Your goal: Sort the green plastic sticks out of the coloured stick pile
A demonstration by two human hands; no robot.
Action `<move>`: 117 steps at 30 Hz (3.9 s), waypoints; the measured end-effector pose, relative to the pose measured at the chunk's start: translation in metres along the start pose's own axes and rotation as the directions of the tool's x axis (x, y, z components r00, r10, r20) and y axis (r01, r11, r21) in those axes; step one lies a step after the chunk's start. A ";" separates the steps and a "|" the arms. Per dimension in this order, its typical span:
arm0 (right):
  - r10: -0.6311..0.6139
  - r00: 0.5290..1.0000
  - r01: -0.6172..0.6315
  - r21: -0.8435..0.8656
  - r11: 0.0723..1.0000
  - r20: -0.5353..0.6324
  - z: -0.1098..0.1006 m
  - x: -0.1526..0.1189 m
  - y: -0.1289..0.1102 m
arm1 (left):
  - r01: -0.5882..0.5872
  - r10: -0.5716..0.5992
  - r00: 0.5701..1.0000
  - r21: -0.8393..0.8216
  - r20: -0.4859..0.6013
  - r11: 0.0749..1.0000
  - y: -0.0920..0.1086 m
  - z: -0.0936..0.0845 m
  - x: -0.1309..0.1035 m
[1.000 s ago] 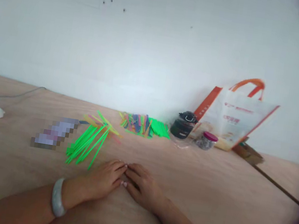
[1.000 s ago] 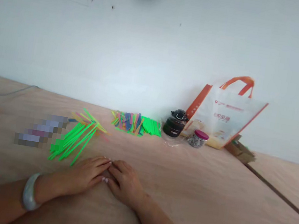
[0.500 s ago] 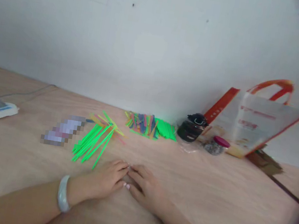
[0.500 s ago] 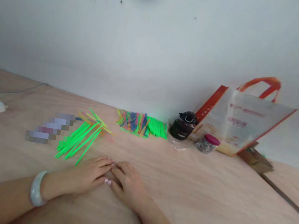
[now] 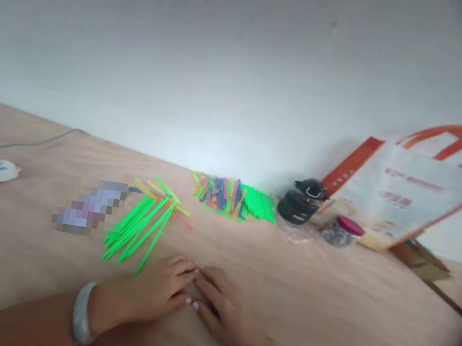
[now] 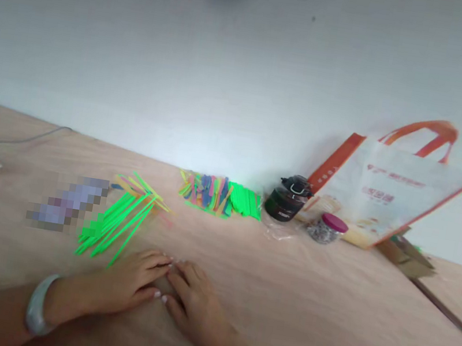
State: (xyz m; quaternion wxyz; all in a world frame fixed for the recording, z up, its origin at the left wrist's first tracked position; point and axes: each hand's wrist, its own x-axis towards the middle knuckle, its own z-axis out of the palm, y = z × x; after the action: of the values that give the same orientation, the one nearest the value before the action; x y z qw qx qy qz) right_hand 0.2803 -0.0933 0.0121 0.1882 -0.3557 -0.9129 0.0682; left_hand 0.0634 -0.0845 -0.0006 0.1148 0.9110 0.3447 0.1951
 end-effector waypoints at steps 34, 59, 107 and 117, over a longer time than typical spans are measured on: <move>-0.008 0.999 0.009 -0.025 1.000 0.042 0.003 -0.001 0.013 | 0.029 -0.028 0.999 -0.020 0.015 0.999 -0.004 0.008 0.007; -0.068 0.997 0.069 -0.025 0.997 0.042 0.001 0.006 0.006 | -0.005 0.039 0.982 0.177 -0.187 0.984 -0.020 -0.011 0.009; 0.496 0.830 -0.542 -0.162 0.824 -0.257 -0.007 0.009 0.093 | 0.090 -0.073 0.994 0.203 -0.087 0.975 -0.023 0.025 0.033; 0.469 0.857 -0.513 -0.263 0.817 -0.214 -0.006 0.010 0.093 | 0.170 -0.111 0.982 0.450 -0.155 0.876 -0.023 -0.010 0.033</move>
State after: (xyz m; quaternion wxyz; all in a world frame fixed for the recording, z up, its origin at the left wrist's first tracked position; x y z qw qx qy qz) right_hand 0.3337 -0.0185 -0.0034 0.1692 -0.6082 -0.7736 -0.0549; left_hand 0.0684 -0.0445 0.0094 -0.1129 0.8707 0.4529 0.1550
